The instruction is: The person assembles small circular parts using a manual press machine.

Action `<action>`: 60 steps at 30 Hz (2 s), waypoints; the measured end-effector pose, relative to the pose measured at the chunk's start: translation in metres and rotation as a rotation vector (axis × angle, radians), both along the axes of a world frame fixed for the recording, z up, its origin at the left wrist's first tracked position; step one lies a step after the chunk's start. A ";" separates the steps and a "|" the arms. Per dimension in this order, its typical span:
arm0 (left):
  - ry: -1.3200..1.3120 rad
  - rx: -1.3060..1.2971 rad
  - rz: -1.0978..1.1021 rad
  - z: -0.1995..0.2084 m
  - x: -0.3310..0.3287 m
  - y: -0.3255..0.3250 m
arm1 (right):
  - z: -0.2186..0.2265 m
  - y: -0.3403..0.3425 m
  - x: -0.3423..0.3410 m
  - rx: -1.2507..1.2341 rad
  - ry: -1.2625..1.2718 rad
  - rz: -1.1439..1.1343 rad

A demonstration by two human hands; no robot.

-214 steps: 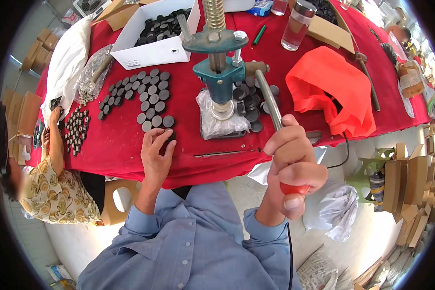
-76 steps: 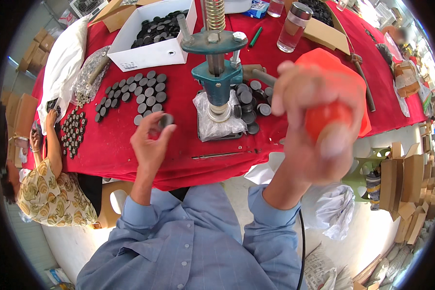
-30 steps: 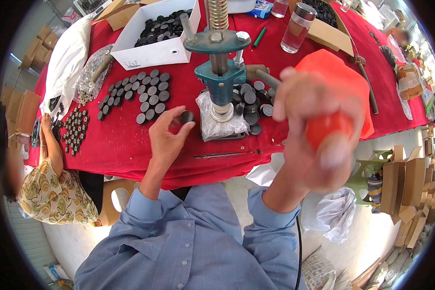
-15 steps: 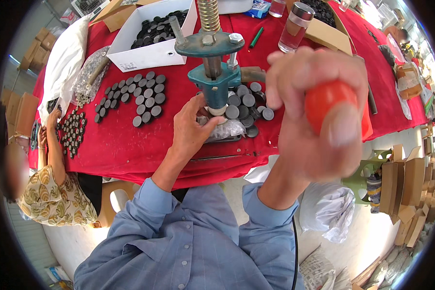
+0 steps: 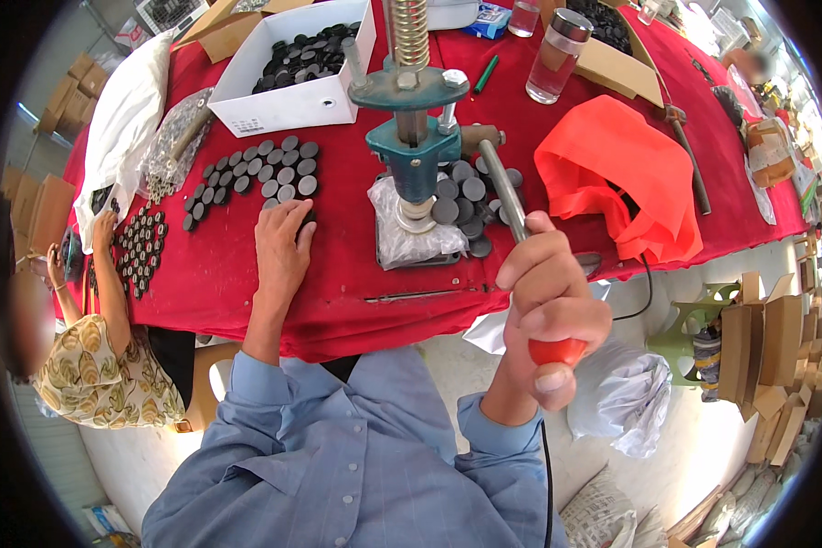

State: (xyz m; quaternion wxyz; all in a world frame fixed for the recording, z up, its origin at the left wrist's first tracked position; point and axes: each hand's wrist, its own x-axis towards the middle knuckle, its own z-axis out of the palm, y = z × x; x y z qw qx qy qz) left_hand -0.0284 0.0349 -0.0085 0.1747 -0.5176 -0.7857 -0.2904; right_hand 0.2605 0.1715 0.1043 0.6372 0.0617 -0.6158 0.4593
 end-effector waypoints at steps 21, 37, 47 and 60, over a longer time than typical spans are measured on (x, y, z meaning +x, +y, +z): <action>-0.462 0.196 -0.250 0.029 0.093 0.085 | 0.108 0.077 -0.050 0.009 -0.151 0.318; -0.036 0.094 -0.035 0.016 0.017 -0.017 | -0.005 -0.009 -0.001 -0.032 0.010 -0.042; -0.479 0.113 -0.002 -0.003 0.010 -0.047 | 0.039 0.018 -0.011 0.016 -0.096 0.137; -0.655 0.183 -0.305 0.030 0.092 0.078 | 0.111 0.083 -0.049 0.005 -0.172 0.357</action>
